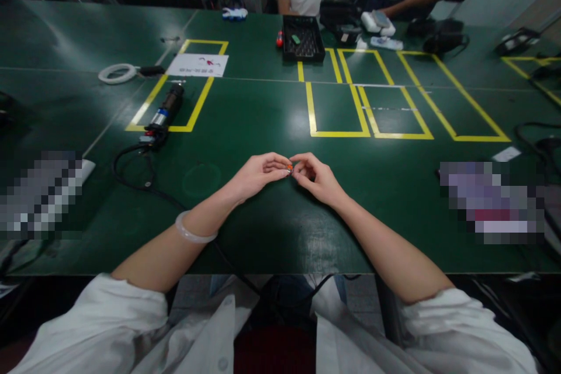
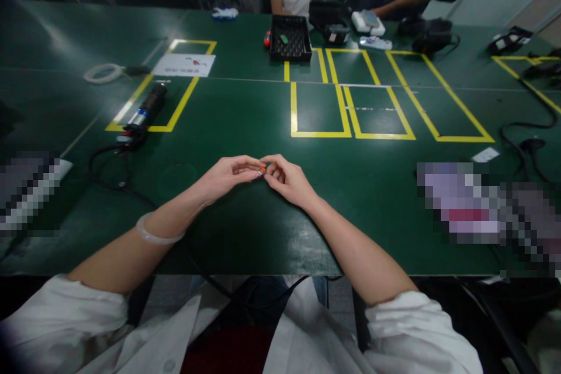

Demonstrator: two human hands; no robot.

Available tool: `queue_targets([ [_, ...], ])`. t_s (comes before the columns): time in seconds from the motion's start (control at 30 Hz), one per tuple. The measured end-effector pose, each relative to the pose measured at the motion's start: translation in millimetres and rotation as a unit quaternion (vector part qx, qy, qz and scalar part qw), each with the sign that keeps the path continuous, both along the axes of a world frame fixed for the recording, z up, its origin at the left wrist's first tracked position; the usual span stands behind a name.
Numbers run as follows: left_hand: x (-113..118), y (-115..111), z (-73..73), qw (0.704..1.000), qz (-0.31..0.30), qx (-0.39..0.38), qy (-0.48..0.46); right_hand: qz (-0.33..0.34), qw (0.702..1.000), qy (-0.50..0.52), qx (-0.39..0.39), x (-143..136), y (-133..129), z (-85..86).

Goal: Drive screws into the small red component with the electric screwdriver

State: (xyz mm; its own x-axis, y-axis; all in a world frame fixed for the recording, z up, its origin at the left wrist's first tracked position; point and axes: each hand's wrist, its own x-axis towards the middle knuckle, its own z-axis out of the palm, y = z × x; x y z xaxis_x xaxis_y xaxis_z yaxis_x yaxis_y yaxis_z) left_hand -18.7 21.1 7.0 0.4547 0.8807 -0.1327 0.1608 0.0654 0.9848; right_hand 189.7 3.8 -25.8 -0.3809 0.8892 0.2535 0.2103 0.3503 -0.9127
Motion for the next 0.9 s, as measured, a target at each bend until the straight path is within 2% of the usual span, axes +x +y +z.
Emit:
queue_targets([
  [0.1,-2.4,-1.7,-3.8,1.0,-0.017,-0.006,0.002,0.017,0.999,-0.005,0.03,-1.3,-1.0,1.6],
  [0.27,-3.5,-3.7,-5.4,1.0,0.002,-0.004,-0.011,0.003,0.998,-0.02,0.056,-3.8,-0.8,1.3],
  [0.53,-0.8,-6.2,-5.7,0.993,-0.003,0.118,0.03,-0.016,0.999,-0.016,0.04,-4.2,-0.1,-1.1],
  [0.7,0.0,-7.7,-4.0,0.991,0.001,0.129,0.029,-0.025,0.998,-0.01,0.057,-1.9,1.2,-0.4],
  [0.77,-0.5,-7.8,-4.2,0.991,0.0,0.132,0.032,-0.029,0.999,0.011,0.031,-2.2,1.7,-1.2],
  [0.9,-2.0,-8.4,-6.5,0.985,-0.007,0.161,0.056,-0.014,0.992,0.09,-0.09,-5.0,2.6,-2.7],
])
